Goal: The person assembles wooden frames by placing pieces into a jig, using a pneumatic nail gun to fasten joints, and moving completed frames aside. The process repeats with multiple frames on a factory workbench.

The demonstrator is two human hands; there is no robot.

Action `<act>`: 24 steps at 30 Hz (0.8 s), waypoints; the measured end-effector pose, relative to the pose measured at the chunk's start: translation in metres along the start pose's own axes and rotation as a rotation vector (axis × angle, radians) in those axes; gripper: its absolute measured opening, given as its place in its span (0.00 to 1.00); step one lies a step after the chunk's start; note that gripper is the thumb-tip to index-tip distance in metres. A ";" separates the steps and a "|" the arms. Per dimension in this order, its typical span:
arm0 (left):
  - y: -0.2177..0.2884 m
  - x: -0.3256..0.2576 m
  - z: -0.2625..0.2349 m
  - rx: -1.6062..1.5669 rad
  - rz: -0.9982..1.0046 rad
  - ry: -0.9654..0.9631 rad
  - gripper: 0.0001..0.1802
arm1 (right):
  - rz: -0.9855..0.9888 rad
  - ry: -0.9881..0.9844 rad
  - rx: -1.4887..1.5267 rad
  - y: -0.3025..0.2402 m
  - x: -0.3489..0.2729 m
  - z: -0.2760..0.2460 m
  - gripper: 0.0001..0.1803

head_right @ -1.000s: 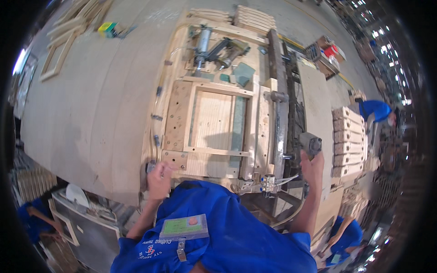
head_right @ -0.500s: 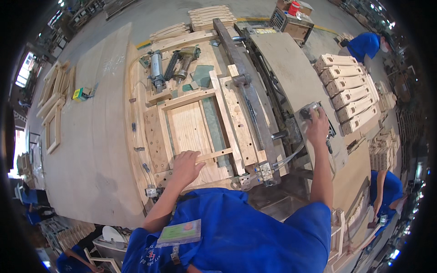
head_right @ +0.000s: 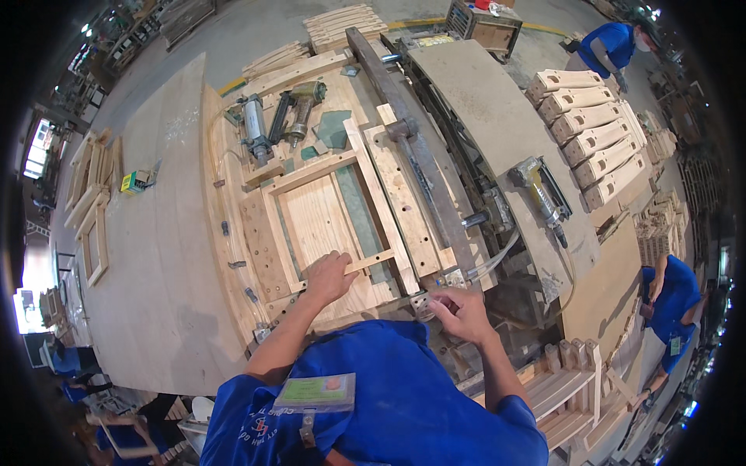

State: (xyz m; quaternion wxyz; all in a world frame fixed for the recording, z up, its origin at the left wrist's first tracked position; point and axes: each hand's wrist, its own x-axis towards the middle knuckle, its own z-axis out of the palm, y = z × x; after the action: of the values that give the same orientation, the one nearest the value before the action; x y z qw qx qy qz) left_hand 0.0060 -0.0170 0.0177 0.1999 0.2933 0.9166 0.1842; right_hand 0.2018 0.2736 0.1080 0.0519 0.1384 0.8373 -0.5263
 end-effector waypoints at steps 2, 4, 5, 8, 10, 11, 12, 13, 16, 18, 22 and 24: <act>-0.003 0.002 0.000 -0.010 0.001 -0.031 0.20 | -0.054 0.015 -0.067 -0.018 0.009 0.001 0.13; -0.005 0.002 0.000 -0.045 0.030 -0.021 0.19 | -0.085 0.077 -0.092 -0.031 0.018 0.004 0.15; -0.006 0.001 0.001 -0.063 0.044 -0.015 0.18 | -0.088 0.125 -0.041 -0.031 0.023 0.010 0.16; -0.009 -0.001 0.001 -0.002 0.102 -0.015 0.17 | -0.049 0.171 0.106 -0.033 0.047 0.022 0.24; -0.007 0.000 -0.001 0.021 0.112 -0.012 0.17 | -0.048 0.181 0.091 -0.034 0.068 0.032 0.25; -0.006 0.000 -0.002 0.033 0.115 -0.011 0.17 | -0.046 0.185 0.085 -0.034 0.078 0.037 0.26; -0.007 0.000 -0.003 0.042 0.098 -0.038 0.16 | -0.004 0.134 0.029 -0.033 0.086 0.043 0.30; -0.006 0.000 -0.005 0.038 0.108 -0.036 0.16 | -0.082 0.141 -0.113 -0.025 0.091 0.048 0.32; -0.002 -0.002 -0.008 0.024 0.094 -0.056 0.17 | -0.196 0.066 -0.375 -0.008 0.106 0.066 0.37; -0.004 -0.005 -0.005 0.008 0.085 -0.036 0.16 | -0.035 -0.008 -0.361 -0.010 0.118 0.072 0.39; -0.003 -0.010 -0.005 -0.019 0.065 -0.015 0.17 | 0.110 -0.069 -0.237 -0.010 0.168 0.075 0.39; -0.004 -0.014 -0.004 -0.016 0.027 -0.009 0.17 | 0.186 -0.060 -0.296 -0.015 0.202 0.088 0.39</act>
State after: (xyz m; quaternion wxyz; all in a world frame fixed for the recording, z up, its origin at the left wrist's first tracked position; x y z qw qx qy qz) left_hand 0.0128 -0.0289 0.0227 0.2037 0.3046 0.9102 0.1930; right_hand -0.0011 0.2242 0.0346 0.1453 0.1903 0.8872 -0.3943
